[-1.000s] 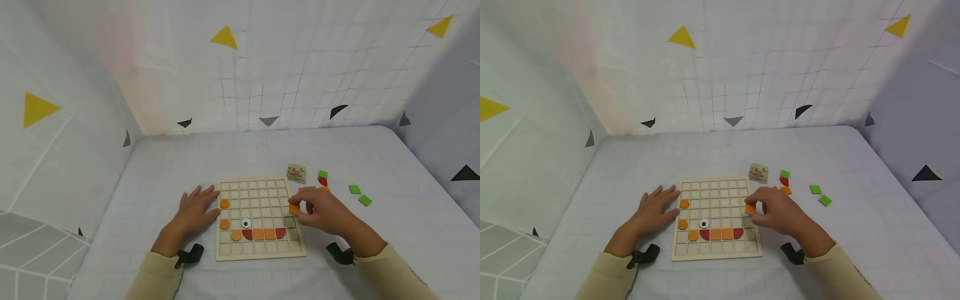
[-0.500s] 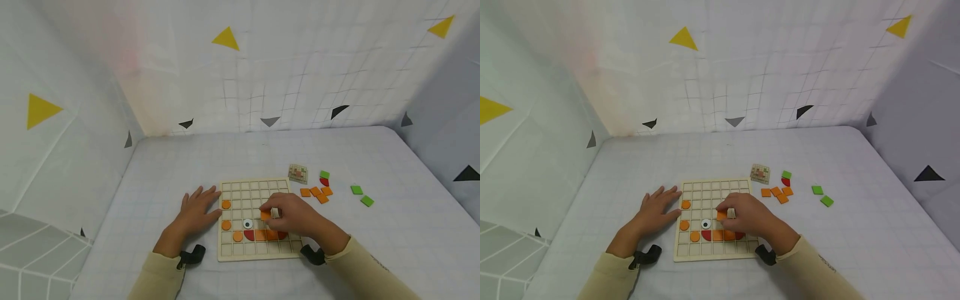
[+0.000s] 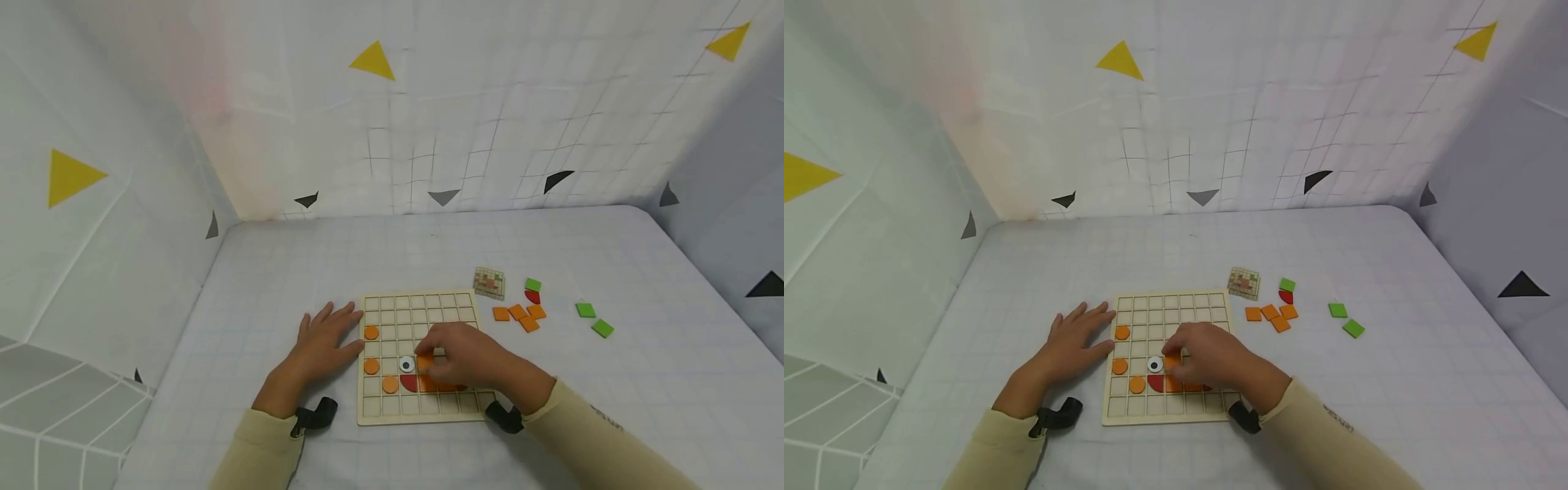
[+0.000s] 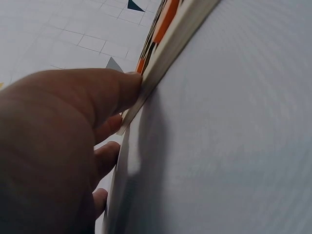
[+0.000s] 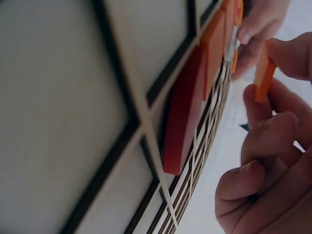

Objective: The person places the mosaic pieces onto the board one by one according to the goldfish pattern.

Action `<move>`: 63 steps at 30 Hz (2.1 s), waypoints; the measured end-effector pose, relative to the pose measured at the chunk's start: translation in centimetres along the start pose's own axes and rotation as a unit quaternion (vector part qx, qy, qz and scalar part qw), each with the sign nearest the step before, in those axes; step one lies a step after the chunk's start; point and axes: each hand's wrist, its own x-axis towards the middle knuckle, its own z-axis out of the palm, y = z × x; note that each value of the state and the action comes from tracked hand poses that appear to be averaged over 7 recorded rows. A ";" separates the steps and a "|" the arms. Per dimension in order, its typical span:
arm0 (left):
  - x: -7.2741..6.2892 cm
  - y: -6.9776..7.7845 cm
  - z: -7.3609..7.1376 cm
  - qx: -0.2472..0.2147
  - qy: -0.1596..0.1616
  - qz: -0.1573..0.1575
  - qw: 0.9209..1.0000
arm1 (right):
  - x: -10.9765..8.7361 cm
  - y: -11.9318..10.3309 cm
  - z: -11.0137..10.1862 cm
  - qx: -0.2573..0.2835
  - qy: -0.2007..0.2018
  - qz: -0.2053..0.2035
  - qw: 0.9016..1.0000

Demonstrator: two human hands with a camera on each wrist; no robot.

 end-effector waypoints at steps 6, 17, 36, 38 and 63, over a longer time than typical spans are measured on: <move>0.0 0.1 -0.1 0.001 -0.002 0.001 1.000 | 0.5 -0.2 0.4 -0.040 -0.018 0.025 0.999; 0.0 0.0 0.1 0.002 -0.002 -0.001 1.000 | 0.6 -0.6 0.6 -0.102 -0.018 0.027 0.994; 0.2 0.1 0.0 0.011 0.003 -0.004 1.000 | -3.7 0.3 -2.0 0.016 0.145 0.013 0.989; 0.2 0.1 0.0 0.012 0.003 -0.003 1.000 | -4.5 0.6 -2.3 0.030 0.182 0.000 0.983; 0.2 -0.2 0.5 0.009 0.003 0.003 1.000 | -8.3 7.6 -4.2 0.013 0.272 0.305 0.913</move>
